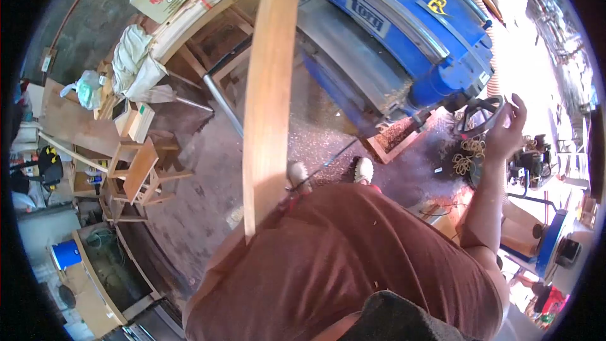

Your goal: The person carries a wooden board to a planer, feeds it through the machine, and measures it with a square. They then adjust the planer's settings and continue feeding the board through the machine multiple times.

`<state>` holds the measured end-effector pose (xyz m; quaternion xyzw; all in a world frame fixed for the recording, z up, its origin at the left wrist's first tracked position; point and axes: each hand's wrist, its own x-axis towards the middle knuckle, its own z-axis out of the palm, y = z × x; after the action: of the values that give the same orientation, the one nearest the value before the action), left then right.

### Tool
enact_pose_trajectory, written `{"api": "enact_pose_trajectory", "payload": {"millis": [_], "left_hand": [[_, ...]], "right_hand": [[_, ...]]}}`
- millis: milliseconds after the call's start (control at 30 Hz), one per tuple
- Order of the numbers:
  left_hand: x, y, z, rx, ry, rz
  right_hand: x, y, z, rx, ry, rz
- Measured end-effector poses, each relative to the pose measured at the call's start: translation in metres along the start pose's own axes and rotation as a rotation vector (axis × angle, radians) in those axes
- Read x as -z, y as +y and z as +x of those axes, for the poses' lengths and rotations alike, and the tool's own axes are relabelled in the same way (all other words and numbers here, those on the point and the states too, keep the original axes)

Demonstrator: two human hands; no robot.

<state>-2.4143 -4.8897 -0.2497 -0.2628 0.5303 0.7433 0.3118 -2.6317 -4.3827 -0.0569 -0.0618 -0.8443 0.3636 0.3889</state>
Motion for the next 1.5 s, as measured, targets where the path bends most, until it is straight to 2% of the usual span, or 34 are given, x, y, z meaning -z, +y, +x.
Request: {"api": "enact_pose_trajectory", "payload": {"millis": [33,67,100,133,167,200,233,300,333,400,467,500,533,600,633,700,733,767,833,867,900,967,1133,1200,1233,1300,1433,1500], "left_hand": [[0.014,-0.001,0.0,0.014,-0.02,0.004],[0.027,0.001,0.0,0.026,-0.044,0.01],[0.039,0.004,0.004,0.038,-0.069,0.017],[0.053,0.006,0.003,0.052,-0.091,0.022],[0.064,0.009,0.007,0.067,-0.113,0.028],[0.076,0.013,0.011,0.085,-0.133,0.036],[0.085,0.017,0.015,0.114,-0.147,0.041],[0.11,0.027,0.019,0.198,-0.17,0.051],[0.129,0.034,0.019,0.283,-0.177,0.062],[0.174,0.05,0.016,0.5,-0.168,0.101],[0.215,0.065,-0.002,0.57,-0.174,0.158],[0.231,0.076,-0.011,0.582,-0.18,0.181],[0.237,0.079,-0.021,0.52,-0.206,0.193],[0.253,0.079,-0.045,0.337,-0.271,0.206],[0.28,0.058,-0.045,0.341,-0.275,0.213],[0.339,0.01,-0.023,0.251,-0.18,0.861],[0.332,0.013,-0.027,0.255,-0.183,0.865],[0.316,0.02,-0.034,0.115,-0.09,0.672],[0.28,0.043,-0.049,-0.011,0.003,0.482],[0.261,0.061,-0.047,0.045,0.104,0.674],[0.249,0.072,-0.038,0.093,0.2,0.864],[0.248,0.073,-0.03,0.099,0.194,0.844],[0.285,0.051,0.012,0.079,0.215,0.765],[0.27,0.071,0.017,0.194,0.371,1.202],[0.268,0.071,0.024,0.196,0.373,1.201],[0.265,0.074,0.039,-0.024,0.312,1.18],[0.226,0.111,0.048,0.091,0.217,1.113],[0.206,0.123,0.04,-0.09,0.269,1.024]], "right_hand": [[-0.032,-0.013,-0.027,0.097,-0.187,0.155],[-0.06,-0.069,-0.055,0.206,-0.425,-0.003],[-0.108,-0.079,-0.101,-0.182,-0.654,0.265],[-0.155,-0.083,-0.143,-0.395,-0.931,0.45],[-0.184,-0.116,-0.172,-0.465,-1.063,0.359],[-0.234,-0.099,-0.225,-0.761,-1.203,0.75],[-0.251,-0.133,-0.239,-0.931,-1.286,1.045],[-0.299,-0.159,-0.287,-1.3,-1.074,1.52],[-0.304,-0.17,-0.292,-1.292,-1.045,1.52],[-0.308,-0.182,-0.301,-1.325,-0.64,1.322],[-0.306,-0.17,-0.314,-1.289,-0.604,1.302],[-0.307,-0.167,-0.319,-1.301,-0.529,1.154],[-0.31,-0.162,-0.321,-1.309,-0.455,1.007],[-0.312,-0.154,-0.324,-1.338,-0.405,0.902],[-0.315,-0.15,-0.322,-1.36,-0.369,0.801],[-0.329,-0.127,-0.326,-1.332,-0.358,0.862],[-0.334,-0.119,-0.326,-1.305,-0.357,0.917],[-0.338,-0.117,-0.32,-1.306,-0.353,0.918],[-0.34,-0.12,-0.314,-1.367,-0.377,0.864],[-0.339,-0.122,-0.312,-1.367,-0.374,0.864],[-0.337,-0.122,-0.304,-1.348,-0.466,0.86],[-0.337,-0.116,-0.31,-1.333,-0.597,0.908],[-0.338,-0.141,-0.339,-1.378,-0.475,0.911],[-0.339,-0.144,-0.336,-1.383,-0.467,0.898],[-0.341,-0.14,-0.33,-1.373,-0.454,0.862],[-0.347,-0.125,-0.32,-1.364,-0.443,0.831],[-0.356,-0.107,-0.299,-1.296,-0.43,0.87],[-0.358,-0.101,-0.288,-1.285,-0.427,0.825]]}}
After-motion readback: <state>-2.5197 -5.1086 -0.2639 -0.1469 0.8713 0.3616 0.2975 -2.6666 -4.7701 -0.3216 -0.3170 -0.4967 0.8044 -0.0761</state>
